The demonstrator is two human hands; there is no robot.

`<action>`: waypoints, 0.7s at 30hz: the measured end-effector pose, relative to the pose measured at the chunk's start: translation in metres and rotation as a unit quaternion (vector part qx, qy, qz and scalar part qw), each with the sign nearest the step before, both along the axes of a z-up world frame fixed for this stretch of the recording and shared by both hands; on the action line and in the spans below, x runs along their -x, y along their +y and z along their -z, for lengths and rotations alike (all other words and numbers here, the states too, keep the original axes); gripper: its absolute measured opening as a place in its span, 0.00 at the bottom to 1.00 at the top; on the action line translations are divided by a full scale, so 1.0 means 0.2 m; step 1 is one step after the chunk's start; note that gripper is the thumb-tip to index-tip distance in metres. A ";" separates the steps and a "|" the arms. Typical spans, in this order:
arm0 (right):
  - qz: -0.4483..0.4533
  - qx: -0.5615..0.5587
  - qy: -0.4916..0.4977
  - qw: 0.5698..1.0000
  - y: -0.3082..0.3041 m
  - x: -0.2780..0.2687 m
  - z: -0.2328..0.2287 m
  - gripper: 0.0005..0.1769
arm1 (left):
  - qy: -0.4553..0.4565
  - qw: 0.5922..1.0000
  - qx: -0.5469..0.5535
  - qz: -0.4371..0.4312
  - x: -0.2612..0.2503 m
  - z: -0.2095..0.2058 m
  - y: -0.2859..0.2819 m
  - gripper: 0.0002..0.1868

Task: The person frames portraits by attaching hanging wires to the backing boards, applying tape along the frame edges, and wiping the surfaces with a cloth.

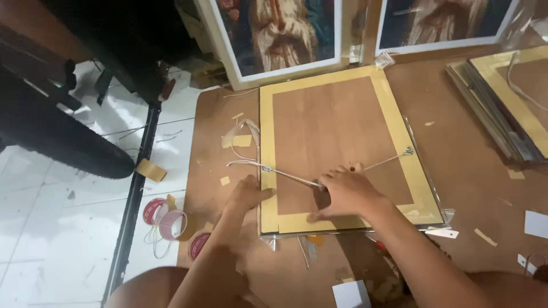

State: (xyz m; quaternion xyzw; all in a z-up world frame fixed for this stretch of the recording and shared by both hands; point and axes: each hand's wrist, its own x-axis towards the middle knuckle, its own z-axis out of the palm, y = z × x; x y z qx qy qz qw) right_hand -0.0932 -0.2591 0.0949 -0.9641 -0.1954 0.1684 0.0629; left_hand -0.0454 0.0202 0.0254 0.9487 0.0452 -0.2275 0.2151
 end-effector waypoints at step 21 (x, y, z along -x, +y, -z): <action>-0.086 -0.026 -0.166 0.982 -0.13 0.27 0.41 0.35 | -0.081 0.981 -0.169 0.050 -0.09 -0.01 -0.12 0.23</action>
